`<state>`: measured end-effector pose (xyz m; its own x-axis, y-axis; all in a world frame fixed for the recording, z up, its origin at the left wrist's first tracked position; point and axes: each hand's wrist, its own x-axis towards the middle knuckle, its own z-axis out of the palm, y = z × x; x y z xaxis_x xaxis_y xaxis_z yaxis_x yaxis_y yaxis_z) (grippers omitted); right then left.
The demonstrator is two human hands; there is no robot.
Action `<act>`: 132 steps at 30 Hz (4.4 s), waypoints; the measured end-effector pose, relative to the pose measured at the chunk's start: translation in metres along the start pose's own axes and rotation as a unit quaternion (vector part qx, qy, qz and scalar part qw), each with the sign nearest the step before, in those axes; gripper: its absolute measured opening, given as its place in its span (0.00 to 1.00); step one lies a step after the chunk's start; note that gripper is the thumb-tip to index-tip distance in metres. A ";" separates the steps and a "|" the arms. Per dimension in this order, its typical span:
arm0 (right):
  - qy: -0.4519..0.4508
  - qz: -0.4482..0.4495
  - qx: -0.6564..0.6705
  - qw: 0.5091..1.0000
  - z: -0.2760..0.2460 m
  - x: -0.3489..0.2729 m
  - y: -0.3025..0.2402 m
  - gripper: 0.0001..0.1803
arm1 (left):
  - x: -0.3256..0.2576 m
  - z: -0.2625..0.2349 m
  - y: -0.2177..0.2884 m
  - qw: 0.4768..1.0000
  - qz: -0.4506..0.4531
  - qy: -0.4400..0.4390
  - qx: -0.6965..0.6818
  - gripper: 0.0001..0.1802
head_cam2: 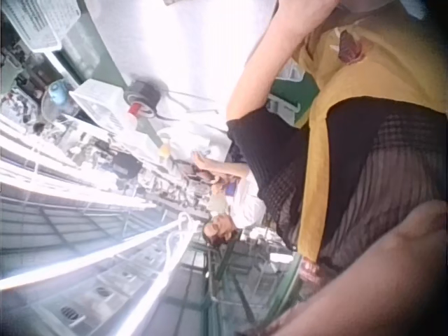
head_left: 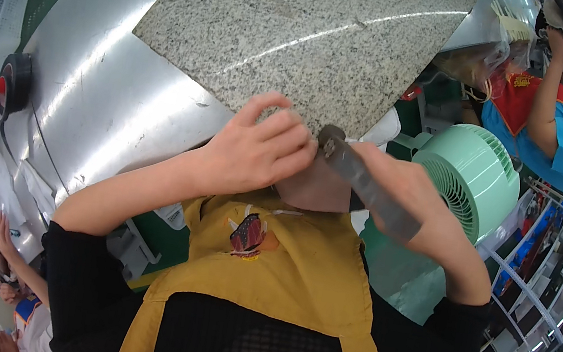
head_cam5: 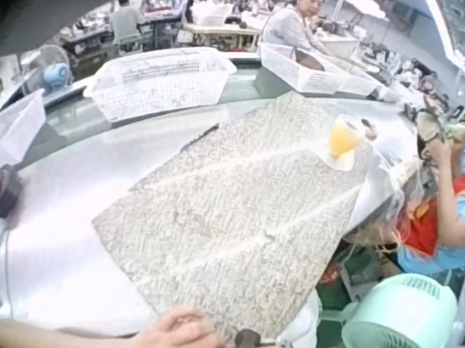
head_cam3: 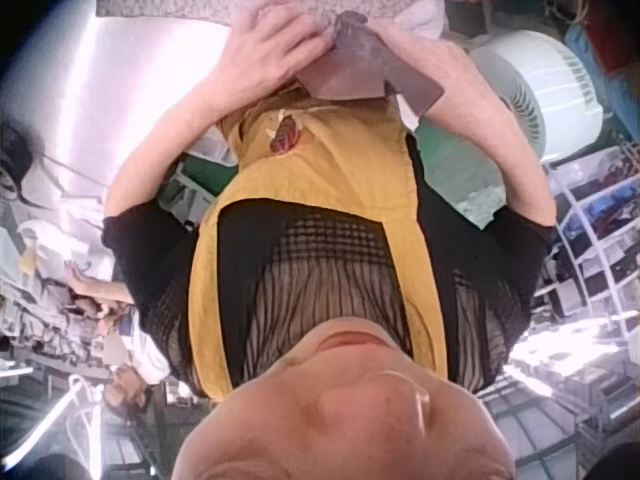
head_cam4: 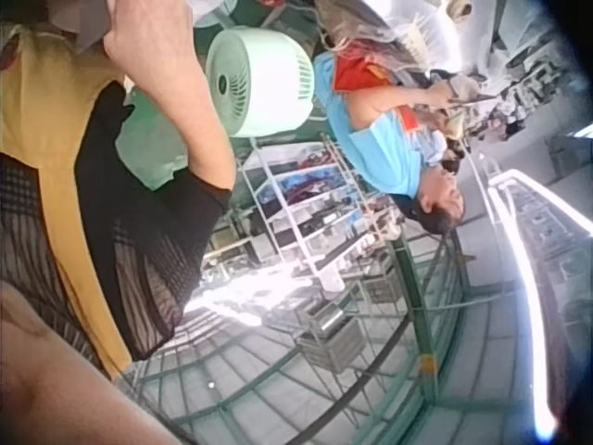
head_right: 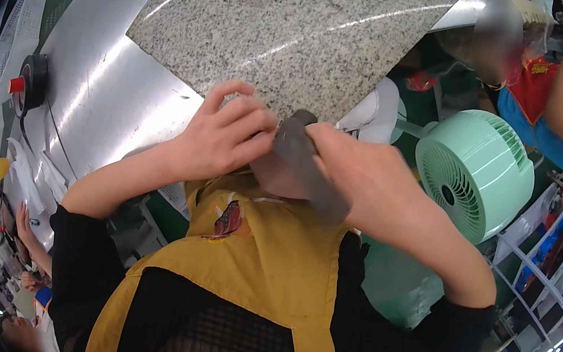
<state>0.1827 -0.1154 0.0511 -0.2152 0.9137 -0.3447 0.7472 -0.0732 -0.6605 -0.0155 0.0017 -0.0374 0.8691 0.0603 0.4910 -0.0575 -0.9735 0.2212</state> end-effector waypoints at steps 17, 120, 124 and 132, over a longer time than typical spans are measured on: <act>-0.026 0.022 0.057 0.998 -0.006 -0.003 -0.007 0.21 | -0.013 -0.004 -0.012 0.998 0.038 0.001 -0.056 0.15; 0.084 -0.006 0.052 0.995 0.023 -0.022 -0.010 0.21 | -0.011 -0.003 0.006 0.999 0.023 -0.036 -0.002 0.11; 0.036 -0.004 0.013 0.999 0.029 -0.018 -0.006 0.18 | -0.012 -0.002 0.007 0.992 -0.081 0.000 -0.101 0.11; 0.103 -0.011 0.061 0.993 0.027 -0.018 -0.015 0.21 | -0.019 0.001 0.006 0.999 0.001 0.015 -0.033 0.11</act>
<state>0.1583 -0.1417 0.0498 -0.0879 0.9769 -0.1950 0.6595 -0.0897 -0.7463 -0.0317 -0.0050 -0.0462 0.8542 0.0657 0.5158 -0.0925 -0.9570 0.2749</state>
